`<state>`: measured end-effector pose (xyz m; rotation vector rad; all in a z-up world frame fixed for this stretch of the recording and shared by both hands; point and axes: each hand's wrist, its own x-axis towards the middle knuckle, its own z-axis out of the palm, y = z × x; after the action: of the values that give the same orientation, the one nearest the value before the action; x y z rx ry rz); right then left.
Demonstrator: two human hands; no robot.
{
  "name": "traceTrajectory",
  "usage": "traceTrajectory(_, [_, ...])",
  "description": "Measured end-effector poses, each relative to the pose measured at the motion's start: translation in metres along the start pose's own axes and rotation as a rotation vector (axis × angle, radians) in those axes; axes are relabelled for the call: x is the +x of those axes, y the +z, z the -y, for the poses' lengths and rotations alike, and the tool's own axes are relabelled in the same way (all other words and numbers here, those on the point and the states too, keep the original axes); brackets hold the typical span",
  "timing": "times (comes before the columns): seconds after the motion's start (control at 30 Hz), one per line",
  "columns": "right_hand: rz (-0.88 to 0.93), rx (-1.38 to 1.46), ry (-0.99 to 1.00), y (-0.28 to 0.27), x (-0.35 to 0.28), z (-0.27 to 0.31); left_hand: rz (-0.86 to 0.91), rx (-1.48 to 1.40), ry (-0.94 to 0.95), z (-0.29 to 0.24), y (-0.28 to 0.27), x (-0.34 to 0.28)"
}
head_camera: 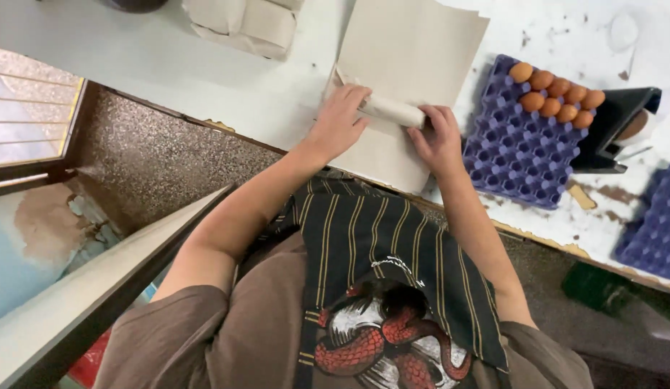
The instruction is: The person is wrapping eggs in paper sheets for protection and packaging at a counter.
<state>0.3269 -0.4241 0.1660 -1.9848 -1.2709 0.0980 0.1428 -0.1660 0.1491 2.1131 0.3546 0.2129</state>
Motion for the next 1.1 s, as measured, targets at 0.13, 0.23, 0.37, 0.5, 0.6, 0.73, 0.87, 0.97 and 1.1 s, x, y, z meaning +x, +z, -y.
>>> traceTrajectory(0.13, [-0.019, 0.001, 0.008, 0.001, -0.001, -0.001, -0.094, -0.077, 0.013, 0.003, 0.0, 0.013])
traceTrajectory(0.23, [-0.023, -0.021, -0.012, 0.001, -0.002, -0.005, -0.086, -0.188, -0.047, -0.001, -0.008, 0.013])
traceTrajectory(0.37, [0.014, -0.034, 0.034, 0.003, -0.004, -0.009, 0.089, 0.103, 0.139, 0.002, -0.021, 0.02])
traceTrajectory(0.5, [0.034, -0.129, 0.07, 0.008, -0.006, -0.014, 0.139, 0.192, 0.257, 0.019, -0.016, 0.039])
traceTrajectory(0.6, [0.019, -0.237, 0.167, 0.013, -0.011, -0.004, 0.159, 0.191, 0.276, 0.034, -0.006, 0.046])
traceTrajectory(0.73, [-0.023, -0.229, 0.197, 0.024, -0.012, -0.014, 0.17, 0.236, 0.284, 0.029, -0.004, 0.054])
traceTrajectory(0.87, [-0.02, -0.227, 0.189, 0.011, -0.007, 0.001, 0.181, 0.198, 0.24, 0.024, -0.003, 0.051])
traceTrajectory(0.97, [-0.002, -0.226, 0.201, 0.006, -0.017, 0.008, 0.199, 0.162, 0.241, 0.009, -0.01, 0.032])
traceTrajectory(1.1, [0.024, -0.1, 0.303, 0.004, -0.04, 0.032, 0.198, 0.048, 0.212, -0.001, -0.017, 0.004])
